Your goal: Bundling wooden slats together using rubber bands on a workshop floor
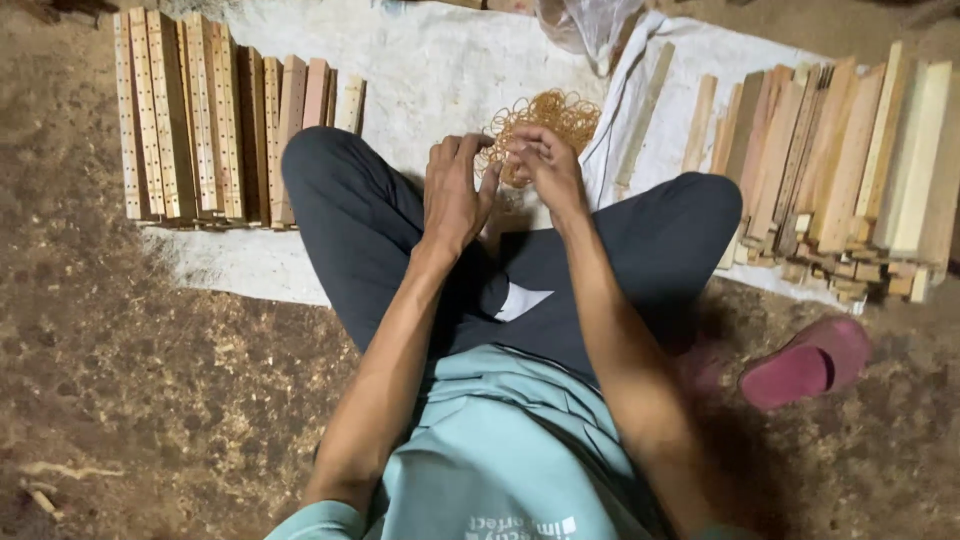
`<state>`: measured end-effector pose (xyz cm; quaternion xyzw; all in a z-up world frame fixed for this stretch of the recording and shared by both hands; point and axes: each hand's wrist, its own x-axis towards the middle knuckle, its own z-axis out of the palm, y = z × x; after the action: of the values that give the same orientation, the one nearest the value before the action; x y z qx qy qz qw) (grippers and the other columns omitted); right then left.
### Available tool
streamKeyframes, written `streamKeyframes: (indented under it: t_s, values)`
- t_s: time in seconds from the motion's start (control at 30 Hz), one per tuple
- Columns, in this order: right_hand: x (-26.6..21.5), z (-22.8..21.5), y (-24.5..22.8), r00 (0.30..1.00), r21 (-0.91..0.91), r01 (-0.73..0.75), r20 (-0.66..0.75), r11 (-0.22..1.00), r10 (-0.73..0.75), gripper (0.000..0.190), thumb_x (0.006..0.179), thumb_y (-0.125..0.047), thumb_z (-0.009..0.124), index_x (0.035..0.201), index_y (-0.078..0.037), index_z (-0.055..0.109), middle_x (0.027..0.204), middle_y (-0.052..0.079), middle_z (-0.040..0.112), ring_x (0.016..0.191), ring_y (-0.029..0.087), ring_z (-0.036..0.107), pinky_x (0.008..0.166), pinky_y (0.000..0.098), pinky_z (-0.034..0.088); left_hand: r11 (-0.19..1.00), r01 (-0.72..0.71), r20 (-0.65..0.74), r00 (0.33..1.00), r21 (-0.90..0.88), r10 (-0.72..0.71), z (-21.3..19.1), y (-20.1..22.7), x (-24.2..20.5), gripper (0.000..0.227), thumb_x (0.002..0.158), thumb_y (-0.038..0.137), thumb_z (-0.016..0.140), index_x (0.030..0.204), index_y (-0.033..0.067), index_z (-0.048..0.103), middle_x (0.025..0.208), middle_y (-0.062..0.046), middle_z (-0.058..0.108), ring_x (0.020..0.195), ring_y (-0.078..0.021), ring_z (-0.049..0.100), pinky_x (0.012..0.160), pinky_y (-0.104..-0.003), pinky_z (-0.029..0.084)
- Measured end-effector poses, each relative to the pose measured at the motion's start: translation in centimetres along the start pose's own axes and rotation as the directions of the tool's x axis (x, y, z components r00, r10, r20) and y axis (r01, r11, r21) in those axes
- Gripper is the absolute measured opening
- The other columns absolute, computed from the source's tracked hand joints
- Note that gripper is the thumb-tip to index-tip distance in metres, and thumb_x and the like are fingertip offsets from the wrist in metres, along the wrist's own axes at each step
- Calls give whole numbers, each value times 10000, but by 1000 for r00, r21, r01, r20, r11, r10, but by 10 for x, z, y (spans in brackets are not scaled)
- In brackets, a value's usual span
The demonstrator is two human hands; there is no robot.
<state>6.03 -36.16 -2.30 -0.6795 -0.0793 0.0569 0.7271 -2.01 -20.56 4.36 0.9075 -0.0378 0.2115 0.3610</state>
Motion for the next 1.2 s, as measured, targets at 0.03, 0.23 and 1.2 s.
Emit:
streamKeyframes:
  t_s: [0.03, 0.23, 1.2]
  values:
    - [-5, 2, -5, 1000, 7, 2, -13, 1000, -2, 286, 1014, -163, 641, 1278, -54, 644, 1068, 112, 744, 918, 150, 742, 720, 232, 635, 1000, -11, 10, 1000, 2, 11, -4, 7, 1, 298, 928, 217, 698, 1198, 165, 583, 1018, -88, 562, 1034, -371, 568, 864, -496, 485]
    - [-15, -11, -56, 995, -81, -78, 56, 994, 83, 353, 975, 41, 525, 1306, -41, 618, 1051, 63, 645, 841, 105, 595, 706, 209, 511, 977, -213, -26, 977, -31, 212, 0, 43, 20, 295, 896, 100, 659, 1177, 39, 596, 1027, -170, 568, 927, -337, 552, 826, -435, 477]
    - [113, 15, 7, 854, -135, -138, -518, 981, 48, 180, 943, -304, 664, 1085, -280, 771, 1117, 15, 783, 1130, 248, 709, 993, 374, 518, 994, 94, -16, 995, -60, -95, 84, -2, 139, 154, 936, 115, 609, 1078, 174, 626, 924, -90, 661, 954, -346, 673, 894, -441, 519]
